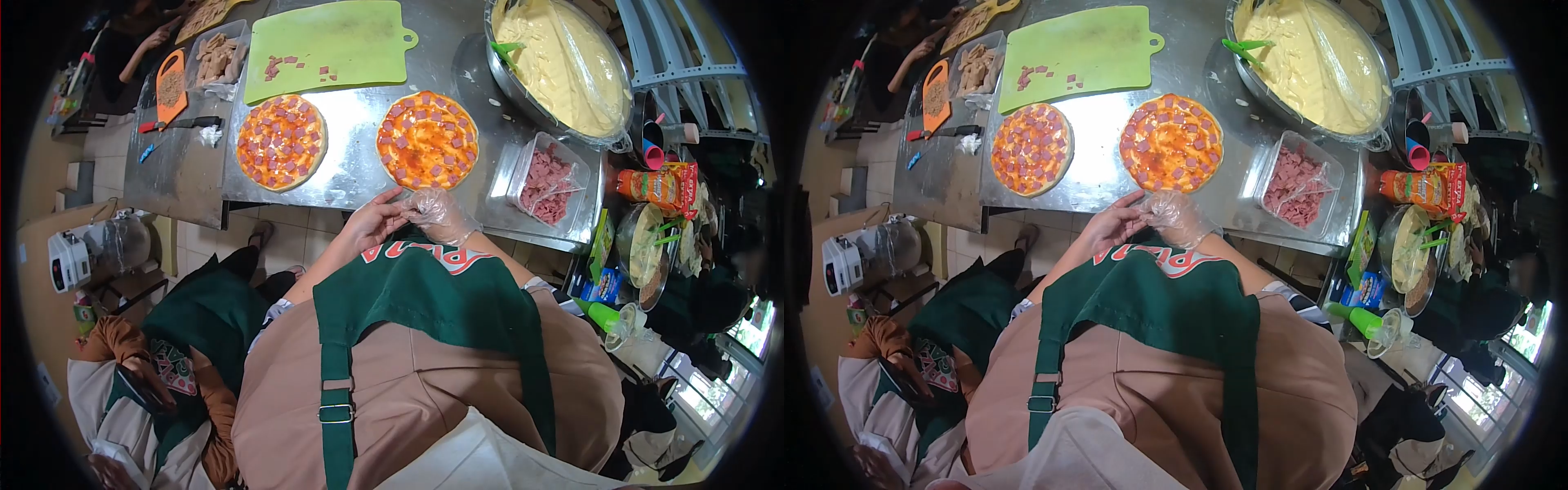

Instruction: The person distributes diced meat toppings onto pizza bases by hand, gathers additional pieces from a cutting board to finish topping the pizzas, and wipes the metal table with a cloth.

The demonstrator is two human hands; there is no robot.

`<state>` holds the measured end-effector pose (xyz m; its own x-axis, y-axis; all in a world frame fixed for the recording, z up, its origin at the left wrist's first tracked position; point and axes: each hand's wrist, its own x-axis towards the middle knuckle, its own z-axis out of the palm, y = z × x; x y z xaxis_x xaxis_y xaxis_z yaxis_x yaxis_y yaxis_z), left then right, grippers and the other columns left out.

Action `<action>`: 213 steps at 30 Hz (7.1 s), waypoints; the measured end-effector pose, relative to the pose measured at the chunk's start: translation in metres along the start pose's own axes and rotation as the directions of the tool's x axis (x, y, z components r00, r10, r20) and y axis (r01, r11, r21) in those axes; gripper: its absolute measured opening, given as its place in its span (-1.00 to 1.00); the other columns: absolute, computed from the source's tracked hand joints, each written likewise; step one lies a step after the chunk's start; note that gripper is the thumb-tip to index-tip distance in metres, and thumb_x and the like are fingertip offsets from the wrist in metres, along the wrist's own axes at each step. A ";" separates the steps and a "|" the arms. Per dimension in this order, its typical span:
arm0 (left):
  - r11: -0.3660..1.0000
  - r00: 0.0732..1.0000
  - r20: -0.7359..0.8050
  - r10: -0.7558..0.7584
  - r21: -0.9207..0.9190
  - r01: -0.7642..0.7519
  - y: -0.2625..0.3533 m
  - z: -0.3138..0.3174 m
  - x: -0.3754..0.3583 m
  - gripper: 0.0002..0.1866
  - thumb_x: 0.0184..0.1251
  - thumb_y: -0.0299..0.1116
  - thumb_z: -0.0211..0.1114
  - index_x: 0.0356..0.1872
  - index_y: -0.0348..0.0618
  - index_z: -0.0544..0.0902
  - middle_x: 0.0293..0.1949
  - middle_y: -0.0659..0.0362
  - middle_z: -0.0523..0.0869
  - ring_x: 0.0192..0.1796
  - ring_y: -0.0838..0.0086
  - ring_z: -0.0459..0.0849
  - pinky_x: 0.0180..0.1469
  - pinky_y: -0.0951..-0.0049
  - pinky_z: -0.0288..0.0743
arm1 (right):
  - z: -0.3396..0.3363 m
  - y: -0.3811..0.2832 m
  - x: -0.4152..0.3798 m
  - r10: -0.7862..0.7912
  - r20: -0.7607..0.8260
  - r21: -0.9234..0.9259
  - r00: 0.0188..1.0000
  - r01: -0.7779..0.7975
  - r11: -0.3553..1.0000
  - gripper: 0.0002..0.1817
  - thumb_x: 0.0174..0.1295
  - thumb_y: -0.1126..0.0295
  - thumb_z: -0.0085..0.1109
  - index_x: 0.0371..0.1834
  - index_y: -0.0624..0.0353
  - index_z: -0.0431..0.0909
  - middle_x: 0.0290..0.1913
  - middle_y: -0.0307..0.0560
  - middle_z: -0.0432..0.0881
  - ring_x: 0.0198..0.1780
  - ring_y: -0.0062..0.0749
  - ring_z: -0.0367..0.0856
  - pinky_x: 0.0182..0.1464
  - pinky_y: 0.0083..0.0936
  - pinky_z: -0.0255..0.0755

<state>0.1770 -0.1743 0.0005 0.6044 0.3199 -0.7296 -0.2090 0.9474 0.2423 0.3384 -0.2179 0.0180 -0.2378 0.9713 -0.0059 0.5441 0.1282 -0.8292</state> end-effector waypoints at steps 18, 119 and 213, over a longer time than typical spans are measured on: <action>0.901 0.967 -0.044 0.251 -0.353 -0.250 0.022 -0.017 0.004 -0.61 0.24 -0.43 -0.10 0.09 -0.27 0.18 -0.04 -0.06 0.42 -0.05 0.28 0.51 -0.07 0.39 0.49 | -0.017 0.034 0.047 0.421 -0.148 -0.021 0.895 -0.429 0.903 -0.84 -0.03 0.25 0.07 -0.44 0.05 0.55 -0.42 -0.10 0.59 -0.38 -0.34 0.55 -0.30 -0.52 0.39; 0.807 0.854 0.241 0.460 -0.515 -0.289 0.063 -0.004 -0.020 -0.44 0.18 0.05 -0.10 0.15 -0.01 0.19 0.21 0.05 0.17 0.21 0.22 0.20 0.18 0.14 0.09 | 0.008 -0.026 0.080 0.256 0.035 0.411 0.966 -0.247 0.877 -0.88 -0.06 0.40 0.17 -0.45 0.18 0.52 -0.52 -0.23 0.51 -0.47 -0.63 0.44 -0.38 -0.68 0.33; 0.661 0.866 -0.149 0.478 -0.589 -0.466 0.319 -0.124 0.037 -0.67 0.30 -0.18 -0.21 -0.20 -0.26 0.37 -0.30 0.04 0.53 -0.24 0.34 0.52 -0.14 0.41 0.43 | 0.058 -0.097 0.399 0.171 0.125 -0.105 0.977 -0.158 0.982 -0.77 0.05 0.31 0.03 -0.26 0.15 0.52 -0.32 -0.09 0.58 -0.32 -0.48 0.55 -0.25 -0.60 0.43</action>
<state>0.0371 0.1390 -0.0286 0.3093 0.7288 -0.6109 -0.8722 0.4734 0.1231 0.1441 0.1455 0.0641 -0.2404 0.9460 -0.2174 0.6564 -0.0065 -0.7544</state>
